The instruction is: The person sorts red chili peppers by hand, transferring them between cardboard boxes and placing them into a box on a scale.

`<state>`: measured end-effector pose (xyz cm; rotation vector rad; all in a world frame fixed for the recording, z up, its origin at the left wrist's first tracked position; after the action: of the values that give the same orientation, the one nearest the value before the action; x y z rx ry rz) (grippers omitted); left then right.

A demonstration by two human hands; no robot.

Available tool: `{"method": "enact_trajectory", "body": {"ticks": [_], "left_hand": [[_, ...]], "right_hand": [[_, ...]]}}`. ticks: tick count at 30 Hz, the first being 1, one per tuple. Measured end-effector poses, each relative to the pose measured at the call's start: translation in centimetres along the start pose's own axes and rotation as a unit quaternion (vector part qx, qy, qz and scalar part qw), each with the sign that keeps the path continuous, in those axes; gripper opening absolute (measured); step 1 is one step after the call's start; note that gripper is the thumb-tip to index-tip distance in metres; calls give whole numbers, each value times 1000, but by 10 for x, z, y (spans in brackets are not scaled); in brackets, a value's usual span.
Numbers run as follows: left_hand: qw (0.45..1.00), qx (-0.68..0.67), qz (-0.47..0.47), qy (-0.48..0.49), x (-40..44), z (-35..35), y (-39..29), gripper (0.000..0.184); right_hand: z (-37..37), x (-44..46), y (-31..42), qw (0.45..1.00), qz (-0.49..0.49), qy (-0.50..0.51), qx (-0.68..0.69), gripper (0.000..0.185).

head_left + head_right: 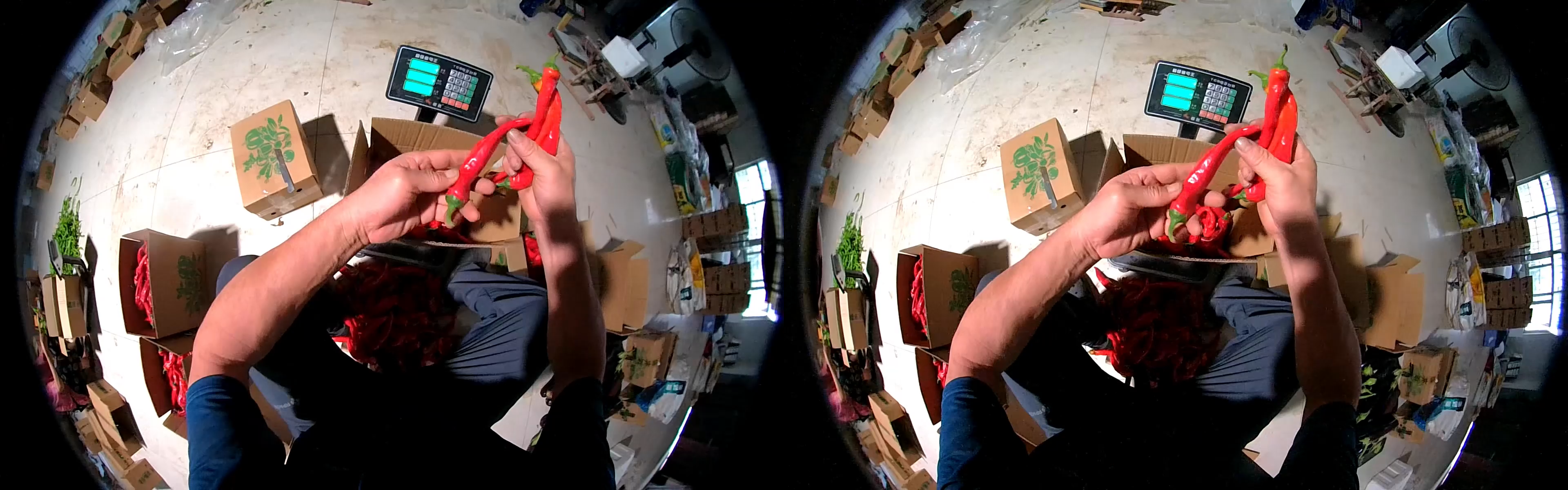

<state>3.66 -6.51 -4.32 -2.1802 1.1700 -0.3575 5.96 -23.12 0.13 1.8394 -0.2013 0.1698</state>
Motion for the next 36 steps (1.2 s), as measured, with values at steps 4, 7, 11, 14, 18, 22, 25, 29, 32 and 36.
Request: {"method": "enact_trajectory", "body": {"ticks": [4, 7, 11, 14, 18, 22, 25, 29, 32, 36], "left_hand": [[998, 17, 1, -57, 3, 11, -2, 48], [991, 68, -5, -112, 5, 21, -4, 55], [953, 264, -76, -129, 2, 18, -16, 52], [878, 439, -119, -147, 2, 14, -17, 59], [838, 499, -130, -180, -1, 9, -15, 48], [851, 468, -108, -213, -2, 14, -18, 36], [842, 473, -106, -238, 0, 36, -19, 33], [769, 580, -69, -257, 0, 46, -25, 44], [773, 579, -96, -241, 1, 49, -28, 53], [928, 280, -135, -207, 12, 33, -36, 52]], "right_hand": [[17, 2, 0, 995, 44, -7, -85, 20], [17, 1, 3, 992, 50, -27, -113, 19], [18, 1, 2, 989, 53, -52, -129, 19], [19, 1, 2, 989, 53, -64, -124, 18], [22, 1, -2, 989, 45, -68, -125, 17], [28, 4, -4, 991, 40, -53, -113, 17], [31, 7, -5, 992, 29, -54, -109, 17], [39, 7, -10, 991, 2, -33, -131, 16], [32, 3, -12, 989, -41, -2, -143, 15], [12, -5, -17, 970, -47, 65, -231, 18]]}}
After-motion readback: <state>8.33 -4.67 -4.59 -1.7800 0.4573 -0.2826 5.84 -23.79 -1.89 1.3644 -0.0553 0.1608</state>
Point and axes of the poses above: each hand's wrist, its own x-axis towards the middle knuckle, its own z-axis out of the back of the hand, y = z × x, the point moved 6 cm from there along x, towards the middle knuckle, and after that the axes turned 5 degrees about z, right-handed, at the moved point
